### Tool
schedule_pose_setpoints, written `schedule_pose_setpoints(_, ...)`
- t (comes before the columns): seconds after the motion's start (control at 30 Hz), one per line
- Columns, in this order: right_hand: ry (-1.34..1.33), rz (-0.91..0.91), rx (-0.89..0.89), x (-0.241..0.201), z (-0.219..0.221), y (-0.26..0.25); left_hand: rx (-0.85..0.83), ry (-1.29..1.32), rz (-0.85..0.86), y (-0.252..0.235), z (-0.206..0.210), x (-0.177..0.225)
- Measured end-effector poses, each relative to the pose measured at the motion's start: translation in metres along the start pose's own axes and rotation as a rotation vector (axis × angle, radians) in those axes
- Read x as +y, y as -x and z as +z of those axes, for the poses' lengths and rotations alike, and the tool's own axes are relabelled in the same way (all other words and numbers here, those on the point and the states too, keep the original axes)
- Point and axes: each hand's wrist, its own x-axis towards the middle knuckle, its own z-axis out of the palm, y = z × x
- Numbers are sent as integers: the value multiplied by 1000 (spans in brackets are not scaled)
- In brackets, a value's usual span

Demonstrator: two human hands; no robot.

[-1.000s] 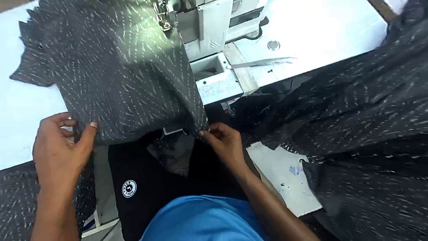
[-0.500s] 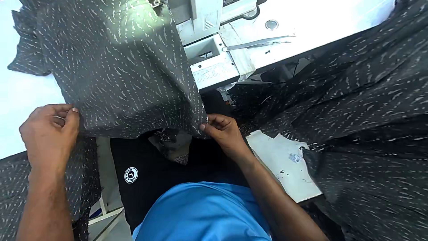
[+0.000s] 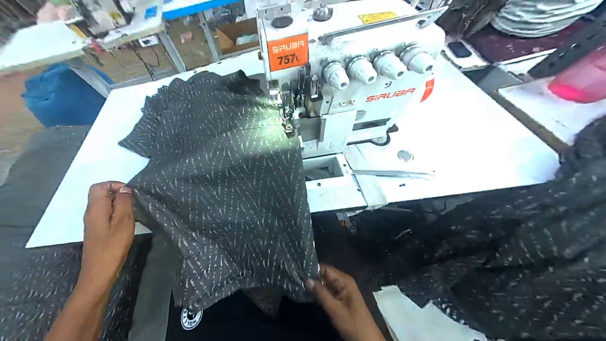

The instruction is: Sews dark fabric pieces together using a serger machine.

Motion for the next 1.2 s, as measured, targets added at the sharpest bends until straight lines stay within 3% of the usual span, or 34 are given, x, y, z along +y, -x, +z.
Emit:
schedule_pose_setpoints(0.17, -34, -14, -33, -3, -8, 14, -27, 521, -186, 4, 6, 8)
schedule_pose_setpoints(0.37, -178, -6, -57, -19, -1, 9, 7, 697, -189, -13, -3, 8)
schedule_pose_setpoints(0.57, -220, -62, -74, -47, 9, -20, 55, 669, -81, -51, -17, 17)
schedule_pose_setpoints(0.83, -266, -175, -32, -73, 21, -72, -15, 627, -14, -117, -25, 39)
schedule_pose_setpoints(1.03, -206, -124, 43, -99, 30, -112, -137, 619, 109, -168, -29, 38)
schedule_pose_setpoints(1.2, -154, -79, 106, -121, 41, -140, -129, 498, 138, -216, -30, 37)
